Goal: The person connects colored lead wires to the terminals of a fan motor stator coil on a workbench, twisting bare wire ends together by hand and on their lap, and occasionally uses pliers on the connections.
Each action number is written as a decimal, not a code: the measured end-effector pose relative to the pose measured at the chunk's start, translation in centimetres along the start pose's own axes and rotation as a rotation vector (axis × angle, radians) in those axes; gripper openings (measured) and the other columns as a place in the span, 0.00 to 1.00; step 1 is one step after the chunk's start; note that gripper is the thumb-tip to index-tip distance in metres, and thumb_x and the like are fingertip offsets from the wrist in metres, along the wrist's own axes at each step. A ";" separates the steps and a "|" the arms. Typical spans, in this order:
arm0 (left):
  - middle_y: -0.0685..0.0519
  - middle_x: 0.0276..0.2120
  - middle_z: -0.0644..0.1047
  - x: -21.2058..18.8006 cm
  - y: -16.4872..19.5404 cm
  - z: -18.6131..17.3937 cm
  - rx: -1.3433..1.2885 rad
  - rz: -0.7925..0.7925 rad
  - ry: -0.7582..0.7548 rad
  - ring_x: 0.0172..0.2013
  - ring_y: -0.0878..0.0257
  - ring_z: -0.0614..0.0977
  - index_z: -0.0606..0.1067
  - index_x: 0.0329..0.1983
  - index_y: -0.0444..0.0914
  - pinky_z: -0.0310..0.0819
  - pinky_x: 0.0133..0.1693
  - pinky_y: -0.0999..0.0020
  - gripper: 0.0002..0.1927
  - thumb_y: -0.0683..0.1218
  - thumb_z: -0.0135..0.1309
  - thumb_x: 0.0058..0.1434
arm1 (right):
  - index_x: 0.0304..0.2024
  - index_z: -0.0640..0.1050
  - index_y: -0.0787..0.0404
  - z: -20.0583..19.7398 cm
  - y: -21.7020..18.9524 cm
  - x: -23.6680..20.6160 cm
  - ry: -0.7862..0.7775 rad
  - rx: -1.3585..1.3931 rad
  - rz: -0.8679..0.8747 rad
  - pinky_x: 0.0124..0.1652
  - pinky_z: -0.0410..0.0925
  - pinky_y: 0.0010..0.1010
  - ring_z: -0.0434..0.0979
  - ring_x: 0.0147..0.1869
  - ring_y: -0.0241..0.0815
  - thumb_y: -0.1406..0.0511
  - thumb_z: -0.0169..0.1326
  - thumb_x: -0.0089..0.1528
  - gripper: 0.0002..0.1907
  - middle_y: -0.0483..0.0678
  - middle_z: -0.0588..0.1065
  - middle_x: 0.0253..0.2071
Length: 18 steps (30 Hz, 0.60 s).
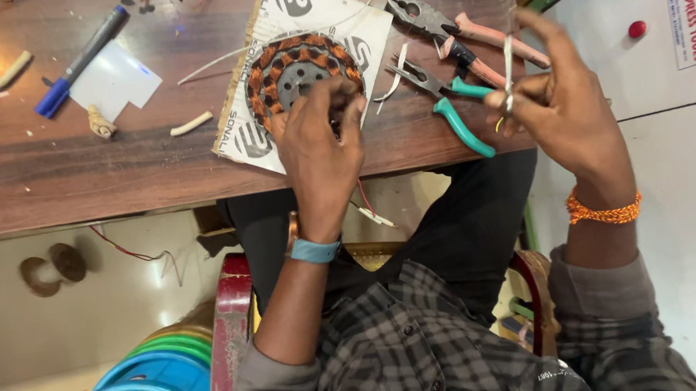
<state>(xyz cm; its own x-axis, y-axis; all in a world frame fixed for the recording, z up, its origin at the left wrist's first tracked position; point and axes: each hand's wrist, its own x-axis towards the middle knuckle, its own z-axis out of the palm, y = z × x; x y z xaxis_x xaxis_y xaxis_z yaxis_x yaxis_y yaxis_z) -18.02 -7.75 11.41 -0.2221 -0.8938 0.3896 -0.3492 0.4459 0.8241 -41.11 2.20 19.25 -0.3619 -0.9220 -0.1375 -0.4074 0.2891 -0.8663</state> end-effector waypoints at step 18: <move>0.49 0.49 0.80 0.6 -0.1 -0.7 0.026 -0.235 -0.178 0.59 0.54 0.73 0.82 0.52 0.42 0.65 0.63 0.53 0.14 0.52 0.53 0.72 | 0.48 0.84 0.46 -3.9 0.0 5.2 -0.247 -1.211 -0.430 0.32 0.71 0.41 0.80 0.33 0.51 0.58 0.62 0.61 0.12 0.48 0.79 0.30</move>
<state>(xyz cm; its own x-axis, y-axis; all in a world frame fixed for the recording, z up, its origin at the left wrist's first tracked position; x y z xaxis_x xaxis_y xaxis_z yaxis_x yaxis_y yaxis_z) -17.43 -8.42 11.85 -0.2878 -0.9514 0.1095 -0.4330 0.2313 0.8712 -46.25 -1.63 20.39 0.0950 -0.9833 -0.1554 -0.9889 -0.1111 0.0986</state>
